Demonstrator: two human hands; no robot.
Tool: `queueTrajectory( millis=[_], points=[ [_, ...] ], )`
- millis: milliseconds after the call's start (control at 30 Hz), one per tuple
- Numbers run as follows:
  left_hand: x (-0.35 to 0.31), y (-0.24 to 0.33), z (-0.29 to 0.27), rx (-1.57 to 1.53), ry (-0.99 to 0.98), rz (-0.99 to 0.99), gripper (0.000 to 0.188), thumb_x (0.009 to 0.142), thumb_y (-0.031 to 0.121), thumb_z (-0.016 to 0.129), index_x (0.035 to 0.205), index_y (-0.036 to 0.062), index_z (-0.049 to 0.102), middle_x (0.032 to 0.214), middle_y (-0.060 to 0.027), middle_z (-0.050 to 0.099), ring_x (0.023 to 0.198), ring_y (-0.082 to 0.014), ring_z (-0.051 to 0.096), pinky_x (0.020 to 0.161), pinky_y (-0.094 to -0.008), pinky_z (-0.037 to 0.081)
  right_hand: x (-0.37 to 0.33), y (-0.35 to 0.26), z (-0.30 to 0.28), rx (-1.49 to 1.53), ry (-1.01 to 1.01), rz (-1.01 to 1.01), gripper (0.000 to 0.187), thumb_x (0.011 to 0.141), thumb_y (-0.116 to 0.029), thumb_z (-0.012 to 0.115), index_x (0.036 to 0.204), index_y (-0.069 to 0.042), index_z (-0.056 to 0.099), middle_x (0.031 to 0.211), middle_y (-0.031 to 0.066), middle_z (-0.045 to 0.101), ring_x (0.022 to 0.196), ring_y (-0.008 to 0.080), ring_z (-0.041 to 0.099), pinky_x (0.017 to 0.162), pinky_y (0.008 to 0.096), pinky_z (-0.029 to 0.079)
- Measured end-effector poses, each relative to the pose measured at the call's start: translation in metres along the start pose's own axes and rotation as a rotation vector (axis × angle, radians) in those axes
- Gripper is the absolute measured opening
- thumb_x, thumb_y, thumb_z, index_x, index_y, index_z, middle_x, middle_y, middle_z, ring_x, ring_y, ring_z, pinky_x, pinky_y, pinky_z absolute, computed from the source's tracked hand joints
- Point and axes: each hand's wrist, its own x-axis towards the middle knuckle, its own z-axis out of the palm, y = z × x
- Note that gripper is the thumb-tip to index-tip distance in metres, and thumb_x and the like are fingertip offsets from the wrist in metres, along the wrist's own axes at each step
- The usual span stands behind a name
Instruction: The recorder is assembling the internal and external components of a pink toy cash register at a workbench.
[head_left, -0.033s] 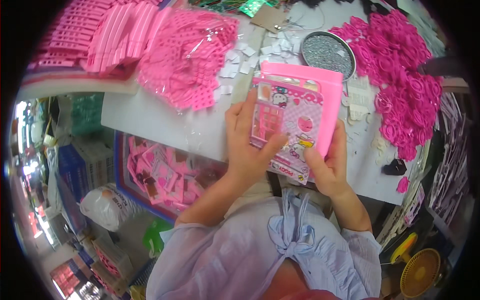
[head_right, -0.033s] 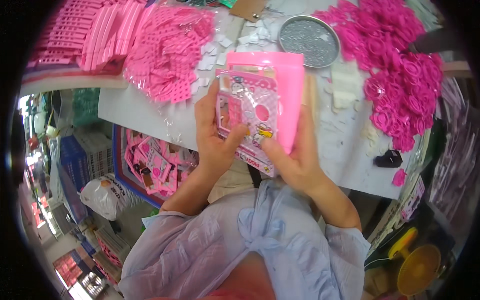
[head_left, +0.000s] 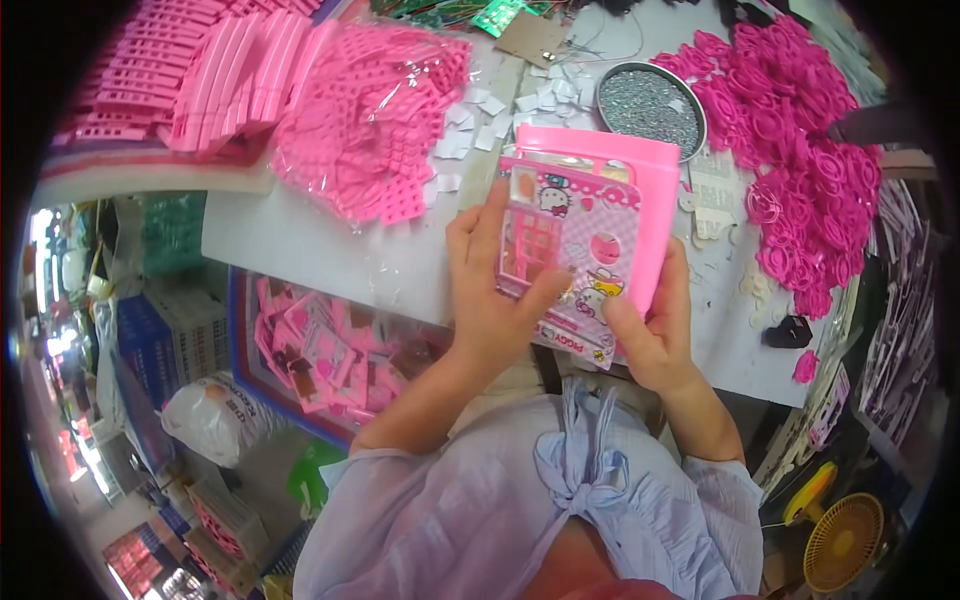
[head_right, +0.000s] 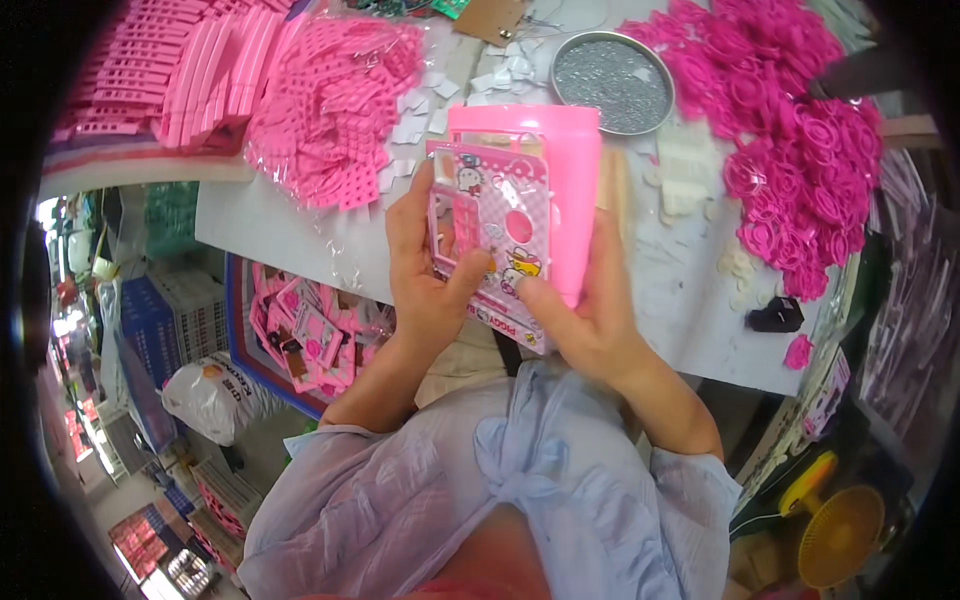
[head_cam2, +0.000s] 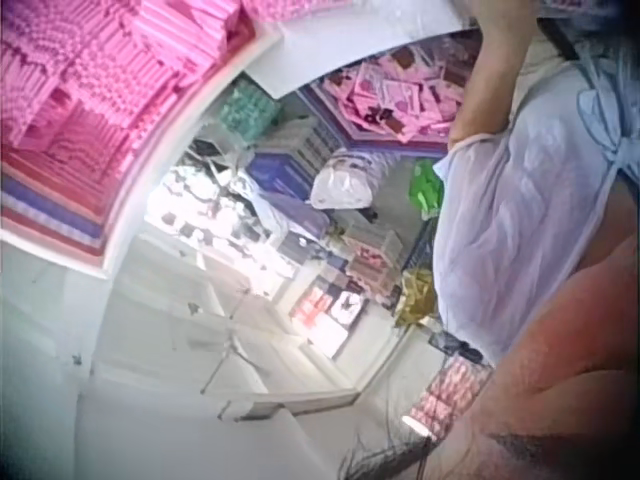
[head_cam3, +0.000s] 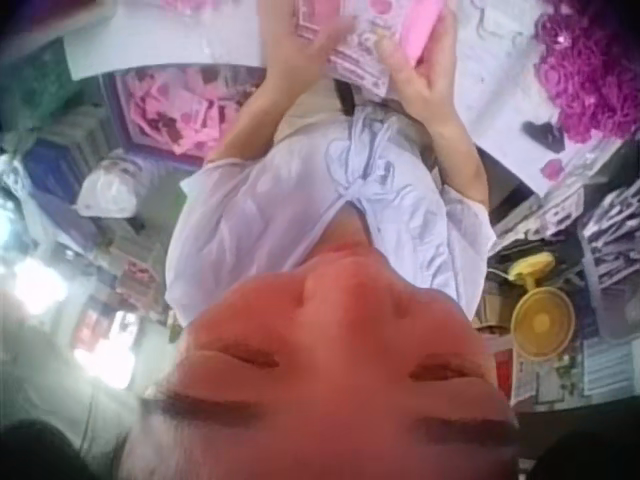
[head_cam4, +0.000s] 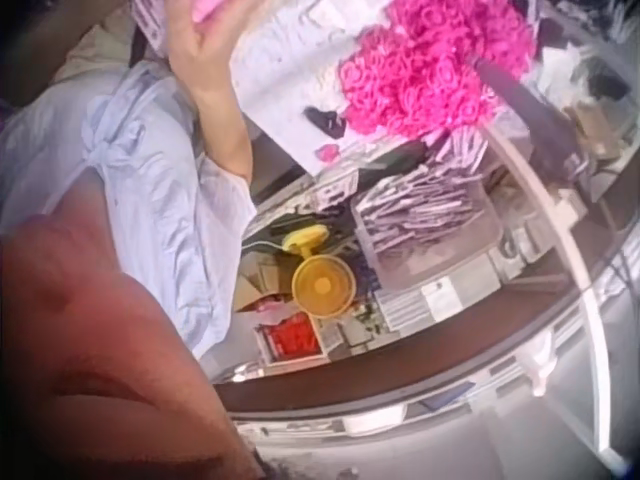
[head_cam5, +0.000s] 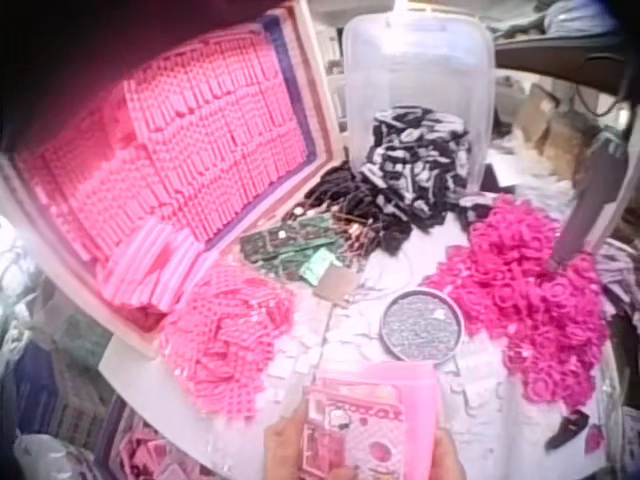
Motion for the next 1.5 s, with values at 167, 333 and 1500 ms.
queueTrajectory(
  millis=[167, 333, 1500],
  points=[
    [0.004, -0.003, 0.002, -0.242, 0.004, -0.190, 0.089, 0.080, 0.010, 0.078, 0.155, 0.0014, 0.031, 0.129, -0.0159, 0.042, 0.121, -0.0283, 0.047, 0.103, -0.0401, 0.042, -0.005, 0.008, -0.002, -0.103, 0.028, -0.052, 0.065, 0.092, -0.009, 0.065, 0.145, 0.004, 0.030, 0.131, 0.0113, 0.047, 0.119, 0.0172, 0.049, 0.103, 0.0351, 0.041],
    [-0.005, -0.003, -0.002, -0.149, -0.028, -0.127, 0.086, 0.082, 0.010, 0.075, 0.155, 0.0017, 0.030, 0.130, -0.0165, 0.043, 0.122, -0.0279, 0.046, 0.105, -0.0410, 0.040, -0.005, 0.009, 0.000, -0.133, 0.064, -0.028, 0.066, 0.091, -0.012, 0.068, 0.144, 0.005, 0.032, 0.126, 0.0114, 0.047, 0.115, 0.0184, 0.049, 0.100, 0.0350, 0.042],
    [0.038, 0.023, -0.014, -0.714, 0.092, -0.477, 0.022, 0.107, 0.018, 0.051, 0.118, -0.0012, 0.054, 0.103, -0.0082, 0.068, 0.086, -0.0094, 0.065, 0.075, -0.0252, 0.054, -0.005, -0.024, -0.034, 0.183, 0.003, 0.511, 0.069, 0.085, 0.003, 0.073, 0.146, 0.003, 0.040, 0.129, 0.0122, 0.063, 0.109, 0.0176, 0.066, 0.094, 0.0313, 0.054]
  ],
)
